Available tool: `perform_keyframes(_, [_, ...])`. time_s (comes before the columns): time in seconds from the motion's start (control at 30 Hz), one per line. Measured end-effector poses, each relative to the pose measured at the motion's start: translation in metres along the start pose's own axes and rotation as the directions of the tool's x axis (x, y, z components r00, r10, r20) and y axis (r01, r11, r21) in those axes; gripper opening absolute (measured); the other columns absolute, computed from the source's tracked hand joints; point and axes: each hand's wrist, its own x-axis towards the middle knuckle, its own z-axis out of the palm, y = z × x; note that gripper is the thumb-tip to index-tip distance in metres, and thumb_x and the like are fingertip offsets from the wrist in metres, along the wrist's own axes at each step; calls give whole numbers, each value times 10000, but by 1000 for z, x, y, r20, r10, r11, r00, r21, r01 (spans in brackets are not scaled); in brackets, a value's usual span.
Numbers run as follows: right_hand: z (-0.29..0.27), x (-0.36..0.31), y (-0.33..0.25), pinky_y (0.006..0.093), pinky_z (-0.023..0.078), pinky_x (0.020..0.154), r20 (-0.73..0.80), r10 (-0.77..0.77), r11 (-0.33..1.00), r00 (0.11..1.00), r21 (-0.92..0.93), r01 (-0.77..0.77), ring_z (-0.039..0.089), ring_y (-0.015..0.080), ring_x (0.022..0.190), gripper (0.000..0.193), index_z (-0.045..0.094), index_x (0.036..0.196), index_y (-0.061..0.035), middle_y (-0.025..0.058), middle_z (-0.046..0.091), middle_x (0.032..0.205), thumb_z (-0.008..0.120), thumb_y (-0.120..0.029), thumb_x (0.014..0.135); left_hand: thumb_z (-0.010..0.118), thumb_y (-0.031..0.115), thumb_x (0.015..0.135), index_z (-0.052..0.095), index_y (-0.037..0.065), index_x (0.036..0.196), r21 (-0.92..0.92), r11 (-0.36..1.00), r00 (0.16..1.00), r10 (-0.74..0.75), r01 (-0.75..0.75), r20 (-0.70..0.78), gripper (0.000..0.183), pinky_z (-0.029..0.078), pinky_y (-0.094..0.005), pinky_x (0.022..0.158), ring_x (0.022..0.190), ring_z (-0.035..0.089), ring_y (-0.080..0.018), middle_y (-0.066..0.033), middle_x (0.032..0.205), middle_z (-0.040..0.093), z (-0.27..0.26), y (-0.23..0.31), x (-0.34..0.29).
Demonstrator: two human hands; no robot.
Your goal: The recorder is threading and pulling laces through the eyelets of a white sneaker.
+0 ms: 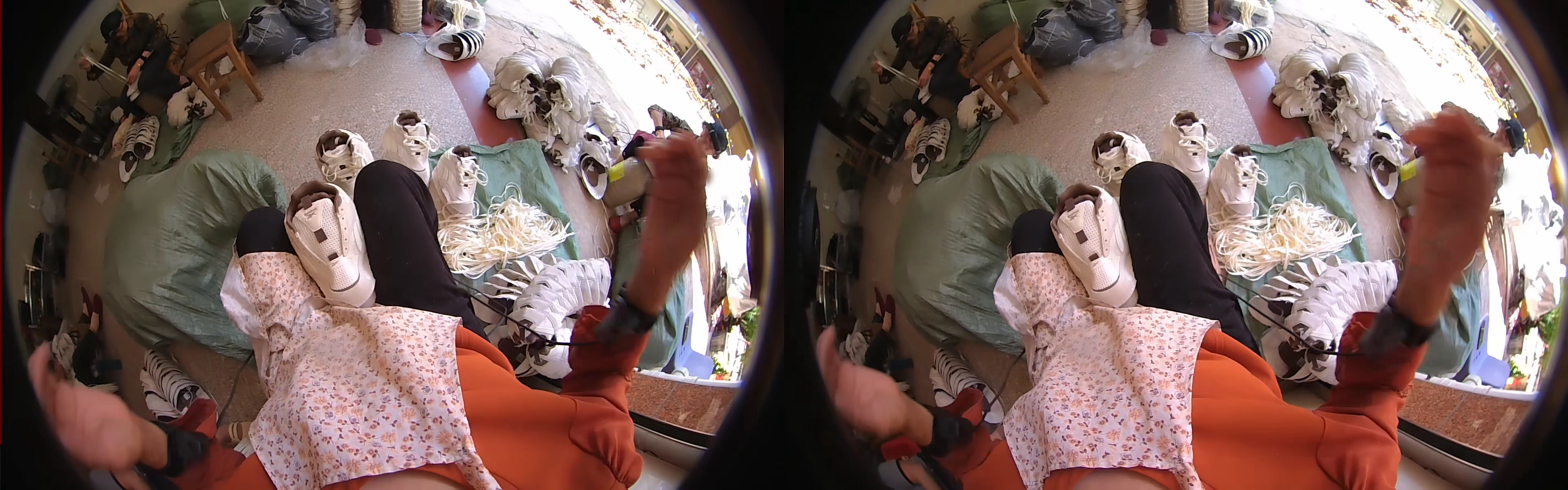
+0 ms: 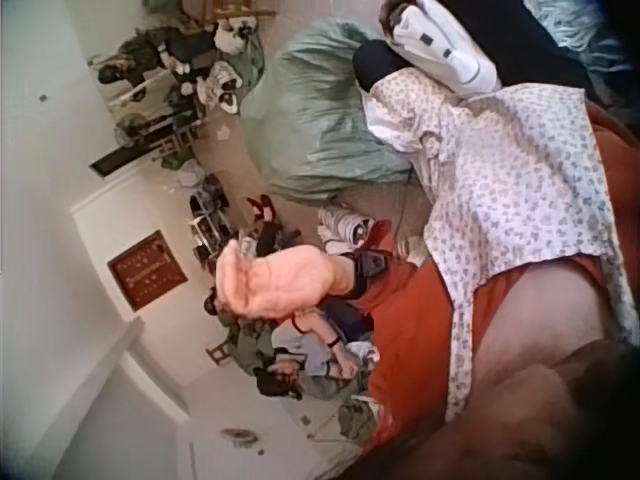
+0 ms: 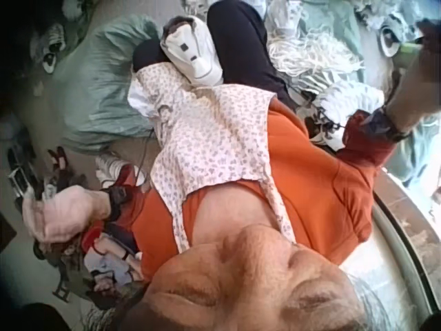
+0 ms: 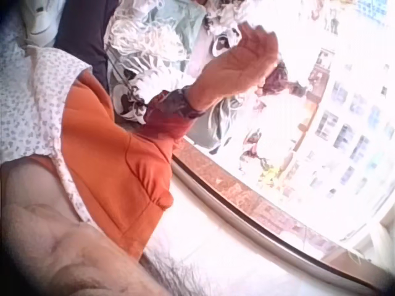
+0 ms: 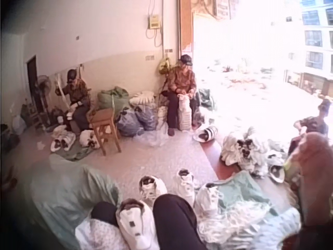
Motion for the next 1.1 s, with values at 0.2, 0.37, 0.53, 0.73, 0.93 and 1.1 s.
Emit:
perform_keyframes(0.2, [-9,-184,292,374,519,821,257,734,611,629,-654,-446,687,308,862,308,705,1024,4,198,706,975,703,-231,824,656,203,867,554,34,1285,482,842,499,-535,243,682,462,290,-403,1109,1319,393,-296,-141,1404,436,85,-92,-119])
perform_keyframes(0.37, [4,-294,351,362,485,909,339,894,446,291,-715,-539,652,308,998,369,682,1095,11,217,689,1030,696,-156,766,674,329,859,338,104,1481,393,828,366,-538,401,760,742,231,-462,1134,1393,239,-383,-205,1520,220,129,-113,-194])
perform_keyframes(0.53, [25,-342,375,391,381,1074,371,877,476,304,-750,-459,465,402,1268,424,661,1143,-17,263,448,1393,696,-192,758,648,440,865,171,115,1538,481,794,254,-585,371,770,887,161,-488,1155,1423,137,-409,-227,1550,91,132,-107,-187])
perform_keyframes(0.73, [4,-385,411,320,518,699,339,872,486,353,-688,-539,639,239,717,374,660,1054,5,122,681,839,706,-158,721,661,454,849,154,126,1541,492,798,264,-587,348,765,918,158,-506,1151,1422,116,-432,-247,1549,65,144,-106,-193])
perform_keyframes(0.93, [11,-366,377,365,498,861,274,899,432,342,-691,-580,616,287,993,366,670,1032,-32,171,614,1115,741,-139,690,676,437,838,129,138,1544,517,786,272,-608,339,746,941,167,-511,1145,1421,116,-432,-258,1545,50,139,-102,-193])
perform_keyframes(1.1, [23,-370,374,378,380,1071,448,863,503,234,-725,-470,453,403,1258,408,664,1083,-44,218,396,1434,730,-134,691,674,439,839,129,132,1543,499,786,300,-606,365,736,942,167,-523,1140,1418,114,-439,-267,1543,44,137,-102,-196])
